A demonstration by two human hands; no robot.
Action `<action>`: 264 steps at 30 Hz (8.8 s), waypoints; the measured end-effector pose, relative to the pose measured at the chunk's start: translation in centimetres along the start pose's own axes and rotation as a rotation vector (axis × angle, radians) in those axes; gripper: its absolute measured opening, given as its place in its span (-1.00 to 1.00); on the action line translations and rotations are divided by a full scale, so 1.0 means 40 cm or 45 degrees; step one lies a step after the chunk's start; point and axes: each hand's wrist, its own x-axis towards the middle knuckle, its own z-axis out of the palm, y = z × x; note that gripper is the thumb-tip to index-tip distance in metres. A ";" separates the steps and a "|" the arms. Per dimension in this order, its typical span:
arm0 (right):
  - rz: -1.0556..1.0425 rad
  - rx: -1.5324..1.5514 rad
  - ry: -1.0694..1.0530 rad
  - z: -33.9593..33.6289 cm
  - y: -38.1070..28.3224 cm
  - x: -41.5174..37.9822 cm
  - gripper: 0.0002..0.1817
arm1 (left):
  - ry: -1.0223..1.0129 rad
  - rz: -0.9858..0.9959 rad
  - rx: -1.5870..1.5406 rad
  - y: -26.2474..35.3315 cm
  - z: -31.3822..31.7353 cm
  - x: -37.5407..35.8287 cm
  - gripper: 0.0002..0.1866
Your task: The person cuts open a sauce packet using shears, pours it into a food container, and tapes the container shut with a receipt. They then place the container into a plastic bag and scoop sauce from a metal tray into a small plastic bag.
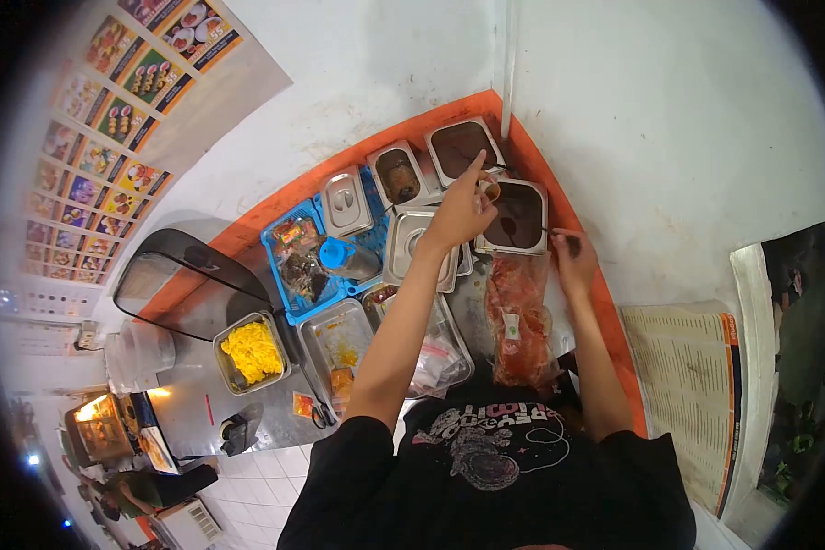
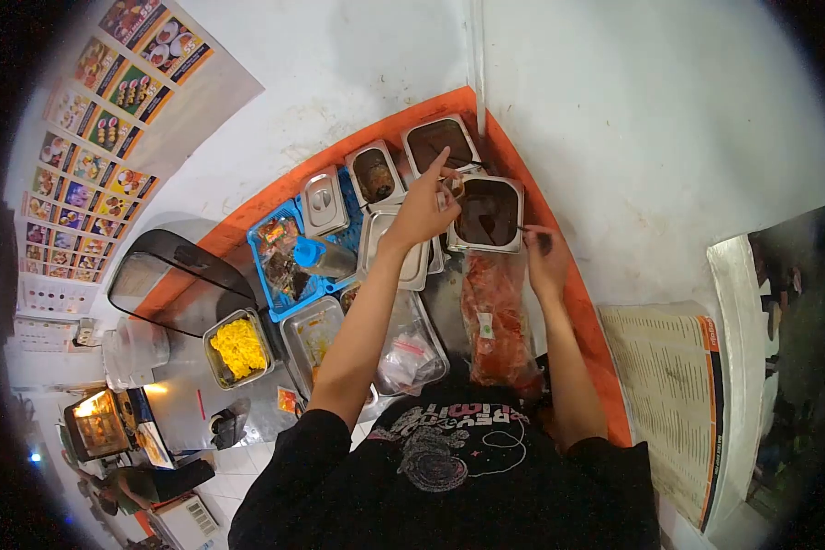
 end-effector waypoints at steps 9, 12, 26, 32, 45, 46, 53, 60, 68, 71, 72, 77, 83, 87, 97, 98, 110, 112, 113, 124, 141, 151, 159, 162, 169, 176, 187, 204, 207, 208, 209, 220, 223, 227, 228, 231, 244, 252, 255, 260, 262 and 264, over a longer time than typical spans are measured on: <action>0.106 0.813 -0.695 0.074 -0.329 -0.014 -0.73 | 0.012 0.049 -0.506 0.265 -0.083 -0.174 -0.01; 0.114 0.859 -0.801 0.072 -0.347 -0.029 -0.78 | 0.111 -0.011 -0.200 0.290 -0.115 -0.238 -0.08; -0.220 0.514 -0.795 0.068 -0.446 -0.127 -0.93 | 0.520 0.197 0.045 0.322 -0.158 -0.385 -0.67; -0.138 0.485 -0.848 0.119 -0.490 -0.215 -0.96 | 0.482 0.107 0.034 0.326 -0.215 -0.477 -0.70; -0.564 0.174 -0.908 0.302 -0.586 -0.358 -0.89 | 0.517 0.310 0.092 0.262 -0.347 -0.636 -0.69; -0.597 0.112 -0.956 0.310 -0.584 -0.363 -0.89 | 0.494 0.218 0.104 0.259 -0.357 -0.650 -0.72; -0.560 -0.097 -1.095 0.336 -0.475 -0.418 -0.86 | 0.401 -0.120 0.030 0.118 -0.347 -0.763 -0.84; 0.080 -0.036 -1.024 0.416 -0.212 -0.532 -0.83 | 0.566 -0.280 0.091 -0.021 -0.326 -0.862 -0.73; 0.121 0.054 -1.150 0.483 -0.178 -0.648 -0.60 | 0.372 -0.500 -0.597 -0.144 -0.290 -0.999 -0.54; 0.326 0.317 -1.304 0.492 -0.243 -0.641 -0.63 | 0.274 -0.407 -0.746 -0.113 -0.254 -0.982 -0.50; 0.469 0.504 -1.415 0.488 -0.262 -0.634 -0.64 | 0.214 -0.373 -0.766 -0.100 -0.248 -0.975 -0.50; 0.431 0.201 -1.514 0.452 -0.240 -0.587 -0.71 | 0.187 -0.480 -0.475 -0.073 -0.275 -0.985 -0.61; 0.571 0.298 -1.130 0.372 -0.185 -0.600 -0.84 | 0.412 -0.506 0.196 0.051 -0.269 -0.979 -0.82; 0.355 0.160 -1.201 0.341 -0.197 -0.627 -0.88 | 0.187 -0.390 0.164 0.079 -0.194 -0.952 -0.75; 0.175 0.324 -1.159 0.328 -0.237 -0.661 -0.86 | 0.280 -0.259 0.239 0.110 -0.162 -0.946 -0.80; 0.098 0.297 -1.144 0.329 -0.228 -0.669 -0.84 | 0.280 -0.189 0.262 0.102 -0.161 -0.948 -0.81; -0.347 -0.418 -0.800 0.299 -0.263 -0.677 -0.75 | 0.362 -0.062 0.398 0.091 -0.071 -0.891 -0.92; -0.338 -0.429 -0.835 0.276 -0.262 -0.671 -0.79 | 0.277 -0.058 0.240 0.070 -0.048 -0.876 -0.83; -0.324 -0.437 -0.865 0.268 -0.263 -0.665 -0.82 | 0.279 -0.052 0.245 0.065 -0.046 -0.867 -0.83; -0.003 0.242 -0.845 0.175 -0.302 -0.484 -0.85 | 0.226 -0.120 -0.180 0.161 -0.036 -0.757 -0.59; -0.505 -0.645 -0.932 0.157 0.008 -0.026 -0.75 | 0.593 -0.253 0.021 0.113 -0.062 -0.750 -0.60; -0.672 -0.661 -0.859 0.091 0.117 0.097 -0.76 | 0.567 -0.404 0.121 0.126 -0.081 -0.691 -0.58; 0.121 -0.105 -0.271 0.089 0.060 0.034 -0.80 | 0.482 -0.401 0.022 0.099 -0.096 -0.678 -0.54; 0.230 0.076 -0.175 0.124 0.083 0.020 -0.81 | 0.432 -0.379 0.019 0.087 -0.099 -0.672 -0.53; -0.563 -0.230 -0.207 0.100 0.142 0.058 -0.84 | 0.358 -0.379 0.040 0.096 -0.115 -0.661 -0.47; 0.098 0.203 -0.272 0.073 0.169 0.033 -0.91 | 0.421 -0.384 -0.093 0.089 -0.099 -0.661 -0.42; 0.685 0.841 0.300 0.097 0.271 -0.052 -0.94 | 0.322 -0.262 0.041 0.103 -0.125 -0.571 -0.38; 0.659 1.465 0.555 -0.013 -0.026 -0.018 -0.90 | 0.039 0.061 0.301 0.008 -0.064 -0.042 -0.39; 0.579 1.476 0.565 -0.030 -0.075 -0.005 -0.90 | 0.021 0.179 0.513 -0.018 -0.009 0.008 -0.51; 0.569 1.471 0.564 -0.034 -0.094 -0.002 -0.90 | 0.026 0.185 0.506 -0.043 0.011 0.023 -0.51; 0.542 1.461 0.552 -0.038 -0.113 0.001 -0.90 | 0.013 0.219 0.471 -0.061 0.029 0.036 -0.51; 0.438 1.365 0.494 -0.031 -0.159 -0.003 -0.88 | -0.060 0.122 -0.277 -0.023 0.074 0.052 -0.50; 0.430 1.292 0.478 -0.027 -0.171 -0.006 -0.87 | -0.085 0.061 -0.286 -0.036 0.069 0.053 -0.49; 0.354 1.237 0.437 -0.024 -0.170 -0.007 -0.86 | -0.084 0.081 -0.277 -0.027 0.057 0.053 -0.49; 0.310 1.208 0.420 -0.025 -0.166 -0.007 -0.85 | -0.091 0.083 -0.290 -0.023 0.054 0.054 -0.49; 0.211 1.153 0.391 -0.028 -0.165 -0.008 -0.85 | -0.115 0.101 -0.317 -0.036 0.057 0.061 -0.40; 0.003 0.787 0.413 -0.045 -0.206 -0.011 -0.90 | -0.124 0.104 -0.258 -0.043 0.073 0.074 -0.23; -0.176 0.523 0.341 -0.054 -0.235 -0.025 -0.92 | -0.131 0.098 -0.232 -0.047 0.080 0.078 -0.27; -0.311 0.434 0.275 -0.051 -0.236 -0.037 -0.94 | -0.103 0.120 -0.229 -0.051 0.088 0.076 -0.31; -0.437 0.333 0.189 -0.048 -0.241 -0.046 -0.96 | -0.125 0.095 -0.213 -0.052 0.084 0.080 -0.27; -0.445 0.332 0.180 -0.044 -0.235 -0.046 -0.96 | -0.132 0.107 -0.242 -0.049 0.085 0.080 -0.25; -0.363 0.404 0.267 -0.037 -0.231 -0.045 -0.94 | -0.126 0.093 -0.208 -0.043 0.082 0.077 -0.25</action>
